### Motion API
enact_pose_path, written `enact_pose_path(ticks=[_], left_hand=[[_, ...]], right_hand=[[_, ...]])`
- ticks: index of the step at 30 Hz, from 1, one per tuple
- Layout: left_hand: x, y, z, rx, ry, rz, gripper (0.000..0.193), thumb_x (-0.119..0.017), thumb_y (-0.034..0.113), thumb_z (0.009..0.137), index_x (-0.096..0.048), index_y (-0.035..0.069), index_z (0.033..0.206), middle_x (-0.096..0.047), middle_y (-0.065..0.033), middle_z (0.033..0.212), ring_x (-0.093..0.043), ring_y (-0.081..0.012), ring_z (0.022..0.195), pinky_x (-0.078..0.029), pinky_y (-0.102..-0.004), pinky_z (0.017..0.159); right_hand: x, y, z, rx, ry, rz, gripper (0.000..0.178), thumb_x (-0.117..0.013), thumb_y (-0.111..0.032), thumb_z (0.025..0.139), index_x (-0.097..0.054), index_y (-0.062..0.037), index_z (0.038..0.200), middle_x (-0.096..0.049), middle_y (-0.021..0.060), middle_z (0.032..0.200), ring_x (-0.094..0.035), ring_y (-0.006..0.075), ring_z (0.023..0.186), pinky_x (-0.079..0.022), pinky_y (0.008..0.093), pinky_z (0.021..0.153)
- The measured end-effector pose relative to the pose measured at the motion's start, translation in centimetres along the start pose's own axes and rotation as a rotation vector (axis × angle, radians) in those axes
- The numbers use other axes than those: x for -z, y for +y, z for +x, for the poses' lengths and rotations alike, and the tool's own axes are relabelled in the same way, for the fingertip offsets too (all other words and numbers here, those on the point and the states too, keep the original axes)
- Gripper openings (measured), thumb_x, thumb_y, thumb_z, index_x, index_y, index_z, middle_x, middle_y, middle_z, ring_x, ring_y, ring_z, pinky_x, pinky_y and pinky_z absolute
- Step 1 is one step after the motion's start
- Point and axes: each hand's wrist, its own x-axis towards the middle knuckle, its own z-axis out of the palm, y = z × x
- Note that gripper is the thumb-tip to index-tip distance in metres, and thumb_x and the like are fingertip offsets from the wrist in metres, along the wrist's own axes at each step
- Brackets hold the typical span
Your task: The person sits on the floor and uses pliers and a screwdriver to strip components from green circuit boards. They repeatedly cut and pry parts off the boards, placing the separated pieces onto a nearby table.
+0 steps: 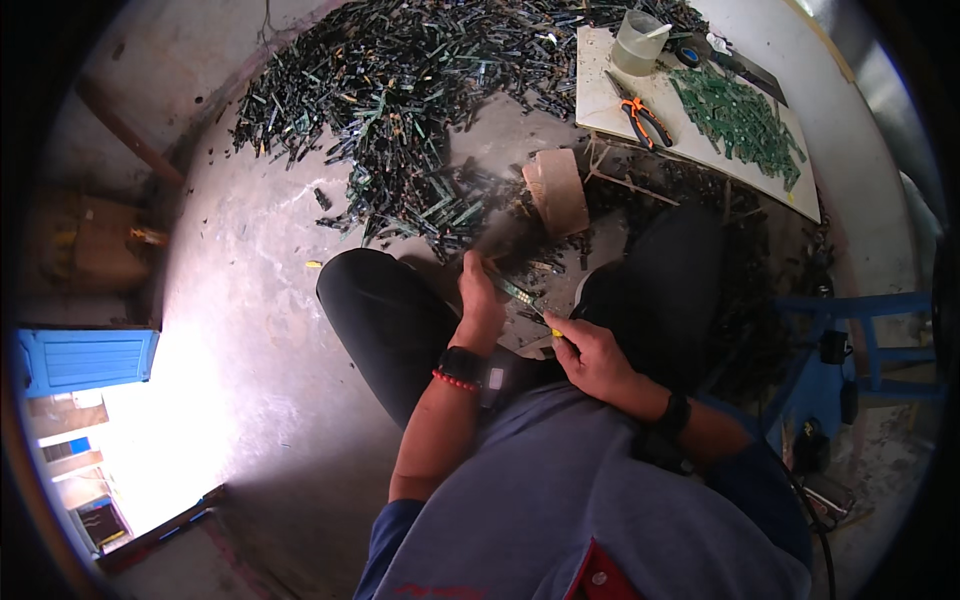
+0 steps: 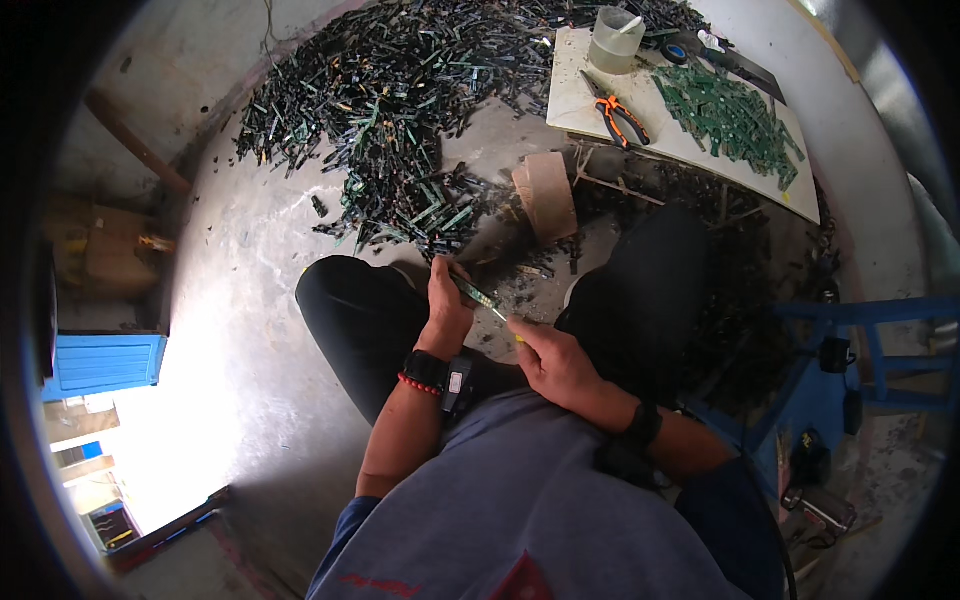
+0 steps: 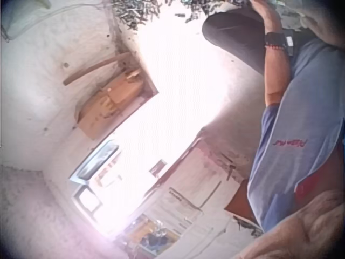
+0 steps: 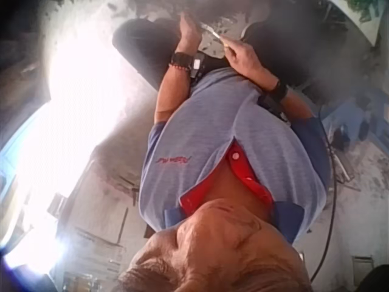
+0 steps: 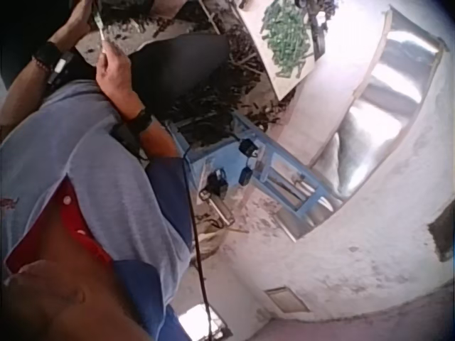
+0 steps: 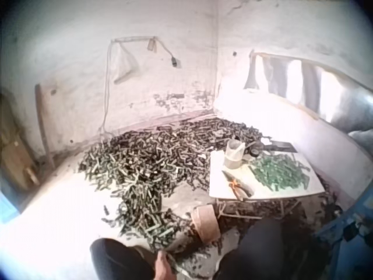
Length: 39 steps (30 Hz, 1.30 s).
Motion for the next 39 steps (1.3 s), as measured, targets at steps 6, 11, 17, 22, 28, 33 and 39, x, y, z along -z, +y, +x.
enact_pose_path(ticks=[6, 11, 17, 22, 28, 33, 39], left_hand=[[0.8, -1.7, 0.3, -0.047, -0.239, 0.094, 0.016, -0.053, 0.024, 0.084, -0.050, 0.010, 0.077, -0.047, -0.0020, 0.066, -0.047, -0.0141, 0.057, -0.040, -0.0290, 0.051], [0.4, 1.0, -2.5, 0.130, -0.295, 0.022, 0.020, -0.057, 0.008, 0.082, -0.046, 0.007, 0.099, -0.049, -0.0032, 0.086, -0.047, -0.0109, 0.058, -0.044, -0.0264, 0.051], [0.9, -0.8, -3.3, -0.586, -0.448, 0.733, 0.022, -0.052, 0.031, 0.086, -0.047, 0.010, 0.092, -0.048, -0.0035, 0.083, -0.053, -0.0151, 0.058, -0.050, -0.0341, 0.056], [0.0, -1.2, -1.6, 0.237, -0.238, 0.047, 0.033, -0.048, 0.043, 0.088, -0.049, 0.010, 0.086, -0.050, -0.0042, 0.075, -0.050, -0.0158, 0.054, -0.045, -0.0301, 0.052], [1.2, -2.3, -1.8, -0.201, -0.438, 0.433, 0.036, -0.041, 0.046, 0.090, -0.049, 0.010, 0.087, -0.052, -0.0048, 0.076, -0.044, -0.0158, 0.051, -0.036, -0.0280, 0.047], [0.3, -1.9, -2.8, -0.079, -0.362, 0.348, 0.038, -0.039, 0.046, 0.091, -0.052, 0.011, 0.095, -0.054, -0.0047, 0.078, -0.047, -0.0157, 0.053, -0.038, -0.0279, 0.048], [0.1, -1.6, -3.3, -0.164, -0.406, 0.515, 0.044, -0.053, 0.026, 0.077, -0.043, 0.004, 0.114, -0.055, -0.0118, 0.090, -0.052, -0.0245, 0.070, -0.043, -0.0326, 0.062]], right_hand=[[2.1, -0.2, 0.0, 0.103, -0.230, -0.308, 0.042, -0.062, -0.002, 0.078, -0.056, -0.0032, 0.119, -0.059, 0.0139, 0.078, -0.060, 0.0293, 0.063, -0.051, 0.0353, 0.054], [4.5, -0.4, 1.0, -0.017, -0.158, 0.043, 0.034, -0.063, -0.007, 0.080, -0.057, -0.0021, 0.114, -0.061, 0.0101, 0.078, -0.060, 0.0178, 0.062, -0.050, 0.0283, 0.057], [5.5, -0.6, 2.3, -0.464, -0.116, 0.351, 0.033, -0.069, -0.016, 0.080, -0.055, 0.0019, 0.104, -0.056, 0.0019, 0.080, -0.052, 0.0057, 0.069, -0.044, 0.0222, 0.061], [2.9, 0.7, 3.3, -0.384, -0.182, 0.418, 0.033, -0.073, -0.019, 0.081, -0.055, 0.0006, 0.100, -0.052, -0.0016, 0.079, -0.047, 0.0031, 0.069, -0.043, 0.0199, 0.063], [2.0, 1.9, 5.0, -0.236, -0.238, 0.386, 0.037, -0.071, -0.022, 0.083, -0.055, 0.0040, 0.104, -0.058, 0.0016, 0.085, -0.051, 0.0055, 0.074, -0.045, 0.0215, 0.066], [1.1, 2.3, 4.9, -0.095, -0.110, 0.256, 0.031, -0.065, -0.019, 0.087, -0.054, 0.0040, 0.105, -0.061, 0.0054, 0.087, -0.055, 0.0079, 0.075, -0.047, 0.0232, 0.068], [0.4, 1.9, 4.9, -0.262, 0.007, 0.434, 0.024, -0.056, -0.018, 0.093, -0.051, 0.0027, 0.105, -0.062, 0.0063, 0.090, -0.055, 0.0076, 0.074, -0.051, 0.0234, 0.067]])
